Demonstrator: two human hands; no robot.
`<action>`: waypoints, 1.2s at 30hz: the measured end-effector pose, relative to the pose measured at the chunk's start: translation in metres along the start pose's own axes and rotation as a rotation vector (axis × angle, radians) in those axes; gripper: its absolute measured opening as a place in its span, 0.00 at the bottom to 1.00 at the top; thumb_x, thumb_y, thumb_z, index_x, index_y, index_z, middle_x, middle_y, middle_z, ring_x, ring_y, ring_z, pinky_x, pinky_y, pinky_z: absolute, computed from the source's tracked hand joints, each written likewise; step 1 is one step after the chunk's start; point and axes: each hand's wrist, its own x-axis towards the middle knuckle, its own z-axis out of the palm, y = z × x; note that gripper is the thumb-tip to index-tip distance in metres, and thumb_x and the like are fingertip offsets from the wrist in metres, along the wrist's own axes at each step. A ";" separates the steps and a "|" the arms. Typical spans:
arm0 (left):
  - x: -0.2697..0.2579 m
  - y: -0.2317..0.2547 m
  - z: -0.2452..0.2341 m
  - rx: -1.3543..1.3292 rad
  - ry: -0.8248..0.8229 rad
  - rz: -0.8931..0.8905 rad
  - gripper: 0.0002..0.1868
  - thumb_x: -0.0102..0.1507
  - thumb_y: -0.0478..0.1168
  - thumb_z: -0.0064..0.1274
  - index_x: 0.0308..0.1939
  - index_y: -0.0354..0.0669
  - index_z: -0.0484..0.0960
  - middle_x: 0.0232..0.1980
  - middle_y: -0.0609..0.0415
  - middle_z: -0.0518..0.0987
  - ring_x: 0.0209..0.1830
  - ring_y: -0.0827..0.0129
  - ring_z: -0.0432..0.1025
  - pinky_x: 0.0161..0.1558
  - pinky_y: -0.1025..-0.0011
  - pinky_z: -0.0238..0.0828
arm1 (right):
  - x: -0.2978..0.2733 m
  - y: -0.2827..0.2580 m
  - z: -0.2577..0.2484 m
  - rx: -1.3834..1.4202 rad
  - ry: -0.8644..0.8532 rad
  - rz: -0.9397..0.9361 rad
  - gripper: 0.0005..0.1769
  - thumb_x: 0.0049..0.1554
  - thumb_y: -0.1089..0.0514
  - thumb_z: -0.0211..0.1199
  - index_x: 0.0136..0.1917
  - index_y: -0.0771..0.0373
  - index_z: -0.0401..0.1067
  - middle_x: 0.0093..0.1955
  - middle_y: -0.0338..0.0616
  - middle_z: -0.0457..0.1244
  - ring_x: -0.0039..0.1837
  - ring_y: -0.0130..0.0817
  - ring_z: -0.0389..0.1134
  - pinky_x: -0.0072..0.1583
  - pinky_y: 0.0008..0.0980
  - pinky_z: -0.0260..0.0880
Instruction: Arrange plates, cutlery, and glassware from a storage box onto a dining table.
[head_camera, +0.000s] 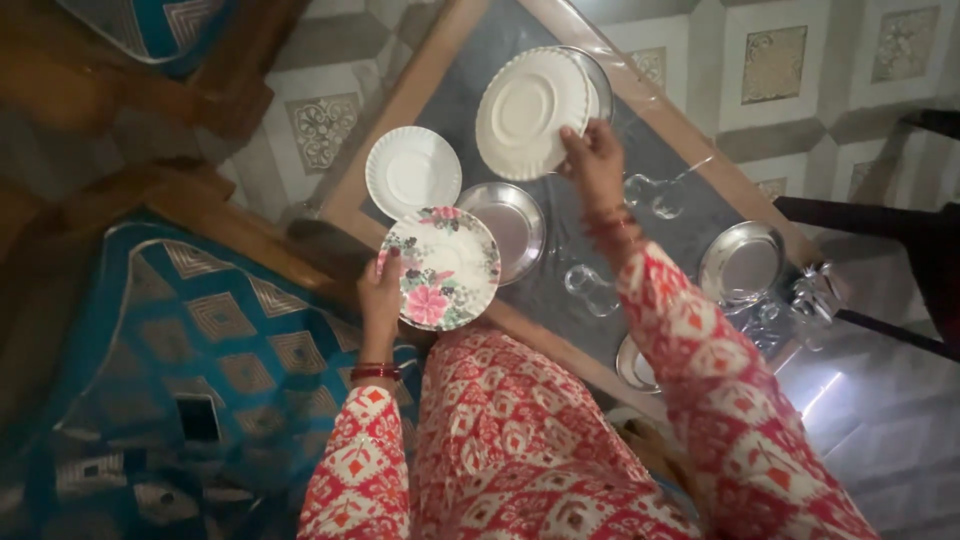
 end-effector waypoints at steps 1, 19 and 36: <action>0.002 -0.004 -0.002 0.002 -0.001 -0.003 0.20 0.70 0.51 0.54 0.42 0.34 0.81 0.36 0.62 0.78 0.36 0.80 0.66 0.40 0.74 0.68 | 0.018 0.009 0.003 0.000 0.002 0.003 0.11 0.67 0.60 0.68 0.53 0.65 0.67 0.40 0.33 0.59 0.38 0.23 0.60 0.38 0.24 0.61; 0.008 0.014 0.006 0.041 -0.010 0.020 0.17 0.70 0.47 0.54 0.40 0.32 0.81 0.33 0.60 0.78 0.34 0.79 0.65 0.38 0.73 0.67 | 0.119 0.135 -0.057 -0.174 0.338 -0.159 0.13 0.58 0.64 0.73 0.51 0.72 0.72 0.44 0.54 0.70 0.45 0.39 0.73 0.46 0.41 0.78; 0.017 -0.008 -0.003 0.041 0.032 -0.046 0.19 0.70 0.50 0.54 0.39 0.34 0.80 0.32 0.62 0.75 0.33 0.80 0.64 0.36 0.74 0.64 | 0.147 0.149 0.039 0.683 0.142 0.177 0.17 0.65 0.61 0.51 0.65 0.69 0.62 0.56 0.58 0.68 0.52 0.52 0.73 0.51 0.52 0.75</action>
